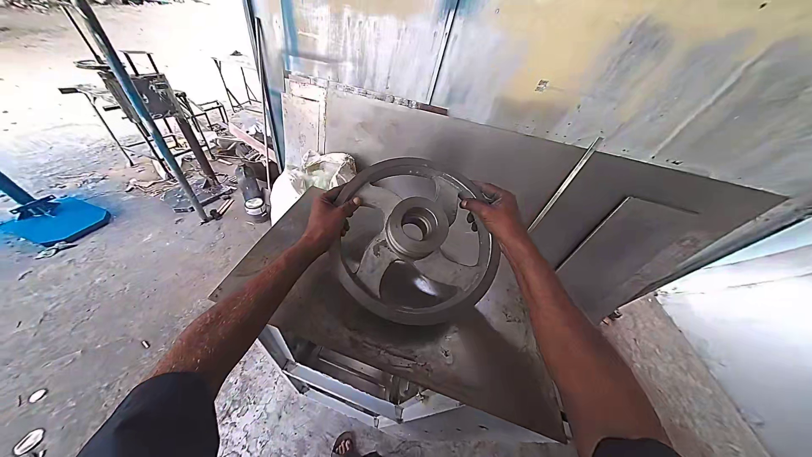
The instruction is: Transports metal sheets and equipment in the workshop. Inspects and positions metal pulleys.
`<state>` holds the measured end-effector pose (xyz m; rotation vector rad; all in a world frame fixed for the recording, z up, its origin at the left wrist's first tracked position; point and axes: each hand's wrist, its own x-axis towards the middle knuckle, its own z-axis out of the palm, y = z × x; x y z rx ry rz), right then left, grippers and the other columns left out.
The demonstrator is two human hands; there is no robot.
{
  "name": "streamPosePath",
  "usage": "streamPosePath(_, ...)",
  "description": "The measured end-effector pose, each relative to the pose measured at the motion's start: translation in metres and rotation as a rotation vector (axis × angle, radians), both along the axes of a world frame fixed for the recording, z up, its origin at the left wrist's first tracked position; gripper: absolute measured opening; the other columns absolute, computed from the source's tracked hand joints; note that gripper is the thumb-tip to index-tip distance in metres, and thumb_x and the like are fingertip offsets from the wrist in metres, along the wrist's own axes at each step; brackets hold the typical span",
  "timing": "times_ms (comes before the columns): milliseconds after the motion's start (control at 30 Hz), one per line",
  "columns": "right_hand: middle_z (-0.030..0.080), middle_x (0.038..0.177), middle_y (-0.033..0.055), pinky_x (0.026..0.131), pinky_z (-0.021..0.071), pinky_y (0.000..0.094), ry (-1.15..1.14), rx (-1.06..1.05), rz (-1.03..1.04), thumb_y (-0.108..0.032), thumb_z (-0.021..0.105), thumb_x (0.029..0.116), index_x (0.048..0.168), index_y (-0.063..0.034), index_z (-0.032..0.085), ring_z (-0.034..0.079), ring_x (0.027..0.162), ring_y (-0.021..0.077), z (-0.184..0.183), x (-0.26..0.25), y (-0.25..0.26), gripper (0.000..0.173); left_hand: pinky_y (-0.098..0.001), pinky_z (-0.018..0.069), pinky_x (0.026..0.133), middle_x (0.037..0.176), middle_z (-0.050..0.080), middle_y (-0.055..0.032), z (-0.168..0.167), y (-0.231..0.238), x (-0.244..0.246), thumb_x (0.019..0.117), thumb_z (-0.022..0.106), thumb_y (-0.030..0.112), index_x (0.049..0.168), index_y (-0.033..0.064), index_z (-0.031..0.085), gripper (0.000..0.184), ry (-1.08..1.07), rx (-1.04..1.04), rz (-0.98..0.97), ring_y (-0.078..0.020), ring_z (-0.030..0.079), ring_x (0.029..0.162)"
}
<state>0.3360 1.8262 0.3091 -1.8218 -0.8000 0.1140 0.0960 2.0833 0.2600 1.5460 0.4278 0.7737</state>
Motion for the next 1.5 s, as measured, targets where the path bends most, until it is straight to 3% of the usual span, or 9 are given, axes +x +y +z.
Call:
streamPosePath(133, 0.072, 0.098, 0.0104, 0.043, 0.0507, 0.0309, 0.074, -0.014, -0.021, -0.008, 0.073, 0.0934, 0.135, -0.015, 0.066, 0.059, 0.052, 0.016, -0.013, 0.01, -0.002, 0.043, -0.0262, 0.0448, 0.04, 0.078, 0.064, -0.0096, -0.012, 0.006, 0.011, 0.1004, 0.068, 0.024, 0.13, 0.0187, 0.067, 0.03, 0.069, -0.006, -0.049, -0.0139, 0.051, 0.045)
streamPosePath(400, 0.073, 0.095, 0.0086, 0.048, 0.053, 0.0308, 0.187, -0.082, -0.003, -0.008, 0.071, 0.0945, 0.132, -0.0148, 0.068, 0.06, 0.055, 0.0149, -0.05, 0.031, 0.005, 0.038, -0.0282, 0.0507, 0.047, 0.081, 0.067, -0.0088, -0.029, 0.021, 0.036, 0.0985, 0.071, 0.024, 0.128, 0.0152, 0.068, 0.031, 0.249, -0.08, -0.052, -0.0144, 0.057, 0.052)
streamPosePath(467, 0.074, 0.099, 0.0079, 0.058, 0.0566, 0.034, 0.152, -0.092, 0.003, -0.008, 0.073, 0.0927, 0.129, -0.0131, 0.07, 0.065, 0.065, 0.0155, -0.058, 0.036, 0.007, 0.037, -0.0283, 0.0522, 0.05, 0.082, 0.068, -0.0082, -0.032, 0.024, 0.039, 0.0985, 0.071, 0.024, 0.128, 0.015, 0.069, 0.031, 0.277, -0.077, -0.054, -0.0141, 0.059, 0.056)
streamPosePath(533, 0.075, 0.109, 0.0071, 0.08, 0.0579, 0.0393, 0.134, -0.096, 0.013, -0.005, 0.076, 0.0892, 0.125, -0.0119, 0.073, 0.07, 0.089, 0.0163, -0.065, 0.04, 0.008, 0.037, -0.0279, 0.0512, 0.049, 0.08, 0.066, -0.0076, -0.033, 0.025, 0.04, 0.0989, 0.07, 0.023, 0.128, 0.0148, 0.069, 0.031, 0.29, -0.103, -0.059, -0.0135, 0.057, 0.054)
streamPosePath(600, 0.075, 0.112, 0.0068, 0.088, 0.0564, 0.0394, 0.143, -0.076, 0.022, -0.003, 0.076, 0.0876, 0.123, -0.0112, 0.074, 0.07, 0.098, 0.0155, -0.072, 0.042, 0.009, 0.036, -0.0275, 0.0503, 0.047, 0.078, 0.065, -0.0082, -0.034, 0.027, 0.04, 0.0992, 0.07, 0.023, 0.129, 0.0145, 0.067, 0.032, 0.311, -0.127, -0.066, -0.0136, 0.056, 0.052)
streamPosePath(867, 0.074, 0.112, 0.0011, 0.081, 0.0571, 0.0277, 0.257, -0.043, 0.039, -0.002, 0.069, 0.091, 0.126, -0.0133, 0.072, 0.068, 0.09, 0.0055, -0.085, 0.039, 0.002, 0.037, -0.0354, 0.0567, 0.057, 0.096, 0.065, -0.0137, -0.024, 0.027, 0.037, 0.1005, 0.065, 0.022, 0.138, 0.011, 0.054, 0.041, 0.462, -0.014, -0.157, -0.02, 0.062, 0.064)
streamPosePath(1133, 0.071, 0.117, -0.0039, 0.085, 0.0549, 0.0249, 0.218, -0.14, 0.04, -0.009, 0.068, 0.0922, 0.128, -0.0199, 0.07, 0.065, 0.095, 0.0003, -0.077, 0.029, 0.006, 0.038, -0.0353, 0.0574, 0.059, 0.111, 0.066, -0.0136, -0.015, 0.021, 0.018, 0.0904, 0.062, 0.002, 0.143, 0.0152, 0.049, 0.056, 0.532, 0.023, -0.19, -0.0203, 0.066, 0.073)
streamPosePath(1267, 0.072, 0.115, -0.0034, 0.084, 0.0557, 0.0242, 0.222, -0.145, 0.096, -0.007, 0.068, 0.0917, 0.128, -0.0186, 0.07, 0.066, 0.094, 0.0004, -0.077, 0.024, 0.008, 0.038, -0.04, 0.0602, 0.073, 0.123, 0.067, -0.0122, -0.01, 0.007, -0.008, 0.0894, 0.065, 0.004, 0.143, 0.0179, 0.046, 0.059, 0.596, 0.034, -0.185, -0.0221, 0.07, 0.095)
streamPosePath(1500, 0.074, 0.111, 0.0018, 0.083, 0.0574, 0.0272, 0.131, -0.178, 0.197, -0.002, 0.072, 0.0875, 0.124, -0.0142, 0.073, 0.069, 0.092, 0.0048, -0.072, 0.013, 0.019, 0.039, -0.0408, 0.0627, 0.07, 0.115, 0.068, -0.013, -0.004, -0.008, -0.05, 0.0862, 0.068, 0.004, 0.144, 0.0161, 0.037, 0.066, 0.736, 0.101, -0.145, -0.022, 0.073, 0.086)
